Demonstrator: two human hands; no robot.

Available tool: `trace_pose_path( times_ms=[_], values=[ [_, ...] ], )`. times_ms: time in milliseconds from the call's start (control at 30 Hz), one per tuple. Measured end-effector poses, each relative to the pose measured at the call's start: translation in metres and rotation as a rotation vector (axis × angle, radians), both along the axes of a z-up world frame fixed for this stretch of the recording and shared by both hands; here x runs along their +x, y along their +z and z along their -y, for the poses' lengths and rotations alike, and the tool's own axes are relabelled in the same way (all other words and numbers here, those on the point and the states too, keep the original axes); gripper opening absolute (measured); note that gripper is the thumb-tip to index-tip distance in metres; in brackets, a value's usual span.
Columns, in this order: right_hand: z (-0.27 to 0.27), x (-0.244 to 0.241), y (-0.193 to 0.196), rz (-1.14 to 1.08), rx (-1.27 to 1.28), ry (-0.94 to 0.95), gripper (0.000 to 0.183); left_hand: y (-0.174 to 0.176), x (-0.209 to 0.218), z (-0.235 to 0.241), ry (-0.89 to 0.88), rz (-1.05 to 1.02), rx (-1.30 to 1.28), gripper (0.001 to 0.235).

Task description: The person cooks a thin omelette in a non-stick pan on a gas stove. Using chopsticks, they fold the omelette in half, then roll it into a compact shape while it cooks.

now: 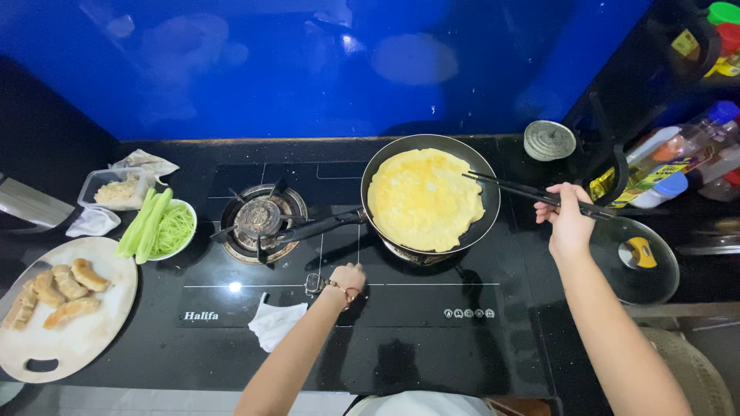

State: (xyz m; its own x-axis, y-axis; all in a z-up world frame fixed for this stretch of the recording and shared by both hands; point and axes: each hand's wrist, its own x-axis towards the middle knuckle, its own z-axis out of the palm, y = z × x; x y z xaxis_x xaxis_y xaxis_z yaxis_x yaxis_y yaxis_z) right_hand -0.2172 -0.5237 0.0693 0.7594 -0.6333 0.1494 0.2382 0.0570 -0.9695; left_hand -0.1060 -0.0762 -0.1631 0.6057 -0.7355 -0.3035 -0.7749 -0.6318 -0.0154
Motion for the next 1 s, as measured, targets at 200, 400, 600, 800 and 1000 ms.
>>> trace_pose_path(
  times_ms=[200,400,600,800,1000],
  values=[
    [0.004,-0.001,-0.011,-0.021,0.015,-0.013,0.027,-0.01,0.001,-0.02,-0.293,0.066,-0.177,0.014],
    [0.015,-0.004,-0.015,-0.035,0.014,-0.036,0.026,-0.002,0.005,-0.027,-0.333,-0.008,-0.308,0.015],
    [0.027,-0.011,-0.021,-0.077,0.014,-0.079,0.026,0.056,0.007,-0.03,-0.613,0.02,-0.112,0.026],
    [0.03,-0.007,-0.028,-0.341,-0.047,0.035,0.031,0.139,0.005,-0.021,-0.441,0.136,-0.412,0.031],
    [0.014,0.018,-0.042,-0.405,-0.087,-0.049,0.032,0.213,0.063,-0.026,0.011,0.274,-0.535,0.018]
  ],
)
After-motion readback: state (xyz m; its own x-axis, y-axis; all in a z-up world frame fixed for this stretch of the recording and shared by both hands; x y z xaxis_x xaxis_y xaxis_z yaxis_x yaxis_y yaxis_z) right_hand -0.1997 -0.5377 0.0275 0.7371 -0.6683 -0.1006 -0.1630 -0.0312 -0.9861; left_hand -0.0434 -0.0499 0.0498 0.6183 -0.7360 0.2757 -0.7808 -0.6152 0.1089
